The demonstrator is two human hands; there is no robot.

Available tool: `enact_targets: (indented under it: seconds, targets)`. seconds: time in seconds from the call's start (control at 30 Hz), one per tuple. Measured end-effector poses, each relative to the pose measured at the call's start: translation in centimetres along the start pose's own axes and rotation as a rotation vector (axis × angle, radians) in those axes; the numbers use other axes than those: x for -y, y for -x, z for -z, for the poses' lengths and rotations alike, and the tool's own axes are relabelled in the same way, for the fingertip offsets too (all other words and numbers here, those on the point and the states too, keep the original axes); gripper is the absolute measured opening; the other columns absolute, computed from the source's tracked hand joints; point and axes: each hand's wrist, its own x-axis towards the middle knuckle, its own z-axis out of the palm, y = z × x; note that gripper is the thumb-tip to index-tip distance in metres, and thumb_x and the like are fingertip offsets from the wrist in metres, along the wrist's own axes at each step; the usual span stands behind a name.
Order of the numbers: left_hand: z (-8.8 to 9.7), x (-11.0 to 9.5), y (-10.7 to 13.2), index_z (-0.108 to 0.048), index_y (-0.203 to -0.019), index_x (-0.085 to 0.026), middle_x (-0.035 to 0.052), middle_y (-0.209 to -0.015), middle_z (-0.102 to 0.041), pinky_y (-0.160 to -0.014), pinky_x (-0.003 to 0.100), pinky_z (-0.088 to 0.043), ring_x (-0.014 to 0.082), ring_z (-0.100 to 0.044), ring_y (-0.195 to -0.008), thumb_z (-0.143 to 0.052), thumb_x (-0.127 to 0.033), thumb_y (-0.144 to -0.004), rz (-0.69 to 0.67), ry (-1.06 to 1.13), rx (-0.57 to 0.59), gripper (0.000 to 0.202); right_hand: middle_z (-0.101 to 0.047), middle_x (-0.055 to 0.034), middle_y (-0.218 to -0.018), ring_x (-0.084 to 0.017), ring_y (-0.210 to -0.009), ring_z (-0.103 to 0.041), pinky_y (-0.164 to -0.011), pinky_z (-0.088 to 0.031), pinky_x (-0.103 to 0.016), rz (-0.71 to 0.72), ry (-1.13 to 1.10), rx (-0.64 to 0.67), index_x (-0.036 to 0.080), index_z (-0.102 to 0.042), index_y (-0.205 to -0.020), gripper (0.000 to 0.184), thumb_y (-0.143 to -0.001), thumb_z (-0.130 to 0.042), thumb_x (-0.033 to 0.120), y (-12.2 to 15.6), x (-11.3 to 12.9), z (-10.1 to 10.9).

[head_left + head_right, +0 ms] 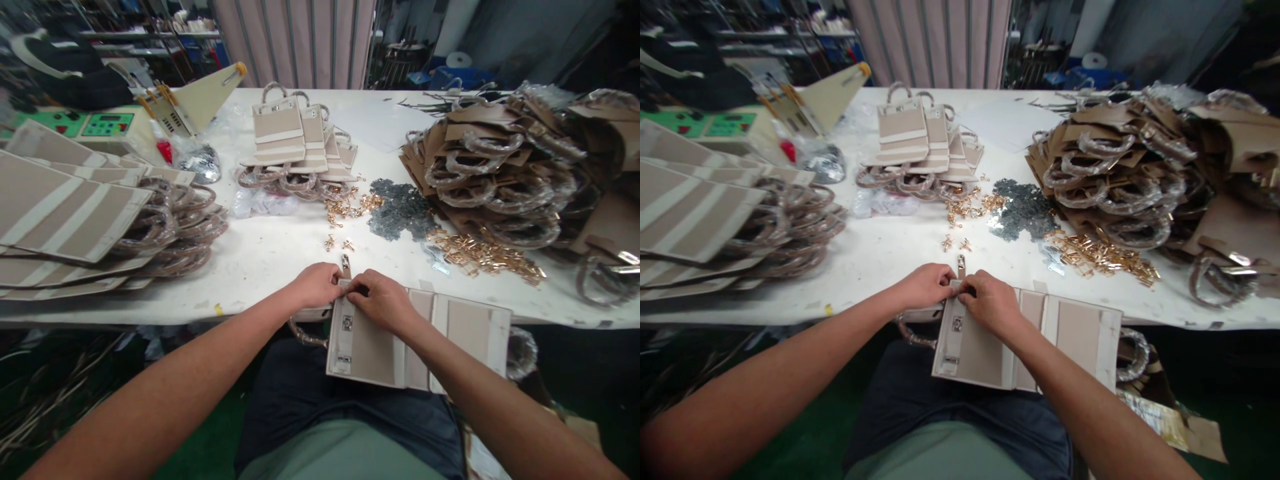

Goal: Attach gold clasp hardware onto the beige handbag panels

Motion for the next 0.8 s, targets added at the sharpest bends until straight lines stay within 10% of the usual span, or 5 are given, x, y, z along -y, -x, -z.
enact_targets:
  seconds: [0.27,0.5,0.8]
  targets:
    - [-0.2,-0.5,-0.5,-0.073,-0.086,-0.018,0.0031,-0.079,-0.075,-0.066,0.028,-0.048,0.0221,-0.070,-0.076,-0.073,-0.016,-0.078,0.119,0.129,0.054,0.009,-0.068,0.0025,-0.076,-0.016,-0.069,-0.062,-0.068,-0.046,-0.029,-0.045,-0.299,-0.012,0.024,-0.079,-0.100,0.017,-0.084,-0.076,0.028,-0.1,-0.2,2.0]
    - [-0.5,0.0,-1.3,-0.070,-0.089,-0.016,-0.0010,-0.057,-0.066,-0.050,0.025,-0.047,0.0166,-0.065,-0.051,-0.067,-0.014,-0.084,0.295,0.457,0.205,0.006,-0.062,0.0048,-0.066,-0.015,-0.053,-0.060,-0.053,-0.049,-0.028,0.045,-0.721,-0.693,0.023,-0.073,-0.117,0.030,-0.096,-0.071,0.046,2.1,1.7,3.7]
    - [-0.7,0.9,-1.9,-0.071,-0.082,-0.015,-0.0041,-0.052,-0.061,-0.040,0.022,-0.029,0.0093,-0.049,-0.037,-0.076,-0.015,-0.079,0.322,0.612,0.159,0.006,-0.044,0.0077,-0.054,-0.011,-0.046,-0.043,-0.048,-0.040,-0.025,0.022,-1.211,-0.599,0.024,-0.048,-0.069,0.042,-0.093,-0.073,0.049,1.8,1.5,1.5]
